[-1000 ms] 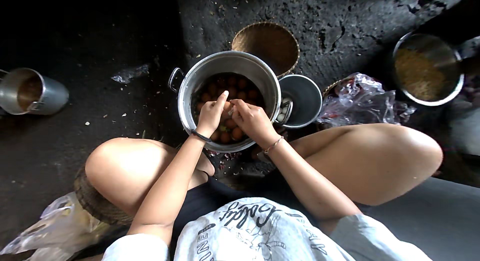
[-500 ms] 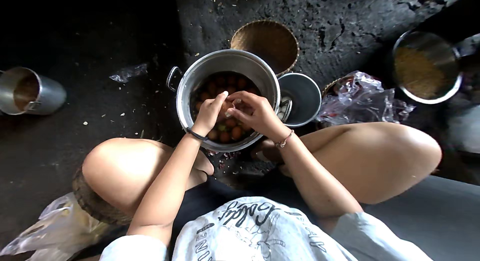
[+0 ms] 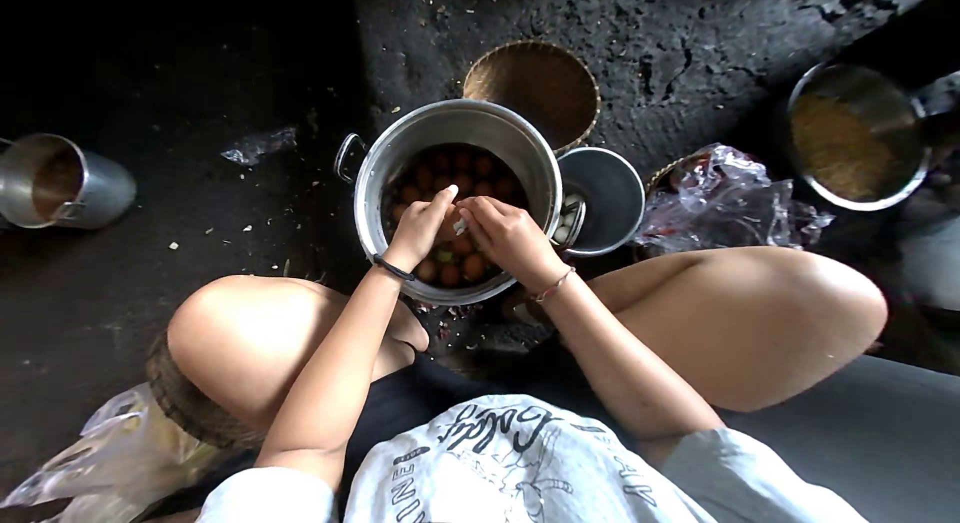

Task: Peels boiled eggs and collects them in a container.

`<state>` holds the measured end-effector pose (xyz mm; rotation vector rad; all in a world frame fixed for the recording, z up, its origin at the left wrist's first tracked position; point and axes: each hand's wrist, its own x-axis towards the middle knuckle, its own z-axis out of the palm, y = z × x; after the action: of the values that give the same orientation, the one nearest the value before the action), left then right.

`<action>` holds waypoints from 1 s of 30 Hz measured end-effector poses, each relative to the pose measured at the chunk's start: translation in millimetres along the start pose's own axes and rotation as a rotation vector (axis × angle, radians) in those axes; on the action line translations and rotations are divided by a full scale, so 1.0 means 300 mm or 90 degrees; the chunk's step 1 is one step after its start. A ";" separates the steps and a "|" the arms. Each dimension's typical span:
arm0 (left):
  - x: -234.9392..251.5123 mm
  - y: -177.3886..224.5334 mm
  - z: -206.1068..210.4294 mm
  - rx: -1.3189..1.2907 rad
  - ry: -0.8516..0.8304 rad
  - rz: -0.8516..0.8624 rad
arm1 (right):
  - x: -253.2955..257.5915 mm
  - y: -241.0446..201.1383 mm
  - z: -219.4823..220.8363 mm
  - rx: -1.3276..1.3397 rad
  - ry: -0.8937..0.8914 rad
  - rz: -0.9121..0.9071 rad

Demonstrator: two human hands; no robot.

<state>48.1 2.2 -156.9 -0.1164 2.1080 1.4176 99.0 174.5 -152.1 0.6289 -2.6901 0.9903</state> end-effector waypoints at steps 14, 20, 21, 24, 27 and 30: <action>-0.014 -0.006 0.012 -0.149 0.086 0.158 | 0.009 -0.004 -0.035 0.364 -0.032 0.247; -0.019 -0.017 0.042 -0.151 0.119 0.182 | -0.027 -0.021 -0.014 0.337 -0.001 0.204; -0.019 -0.018 0.046 -0.158 0.132 0.186 | -0.024 -0.026 -0.013 0.332 -0.003 0.200; -0.018 -0.013 0.052 -0.164 0.148 0.198 | -0.014 -0.051 -0.015 0.311 0.002 0.206; -0.020 -0.016 0.059 -0.159 0.154 0.187 | -0.010 -0.074 -0.005 0.273 0.028 0.217; -0.017 -0.023 0.060 -0.144 0.149 0.189 | -0.007 -0.085 -0.002 0.232 0.039 0.214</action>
<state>62.6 13.7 -164.6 -0.0615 2.2121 1.9000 112.7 158.1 -137.9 0.1963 -2.6312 1.5798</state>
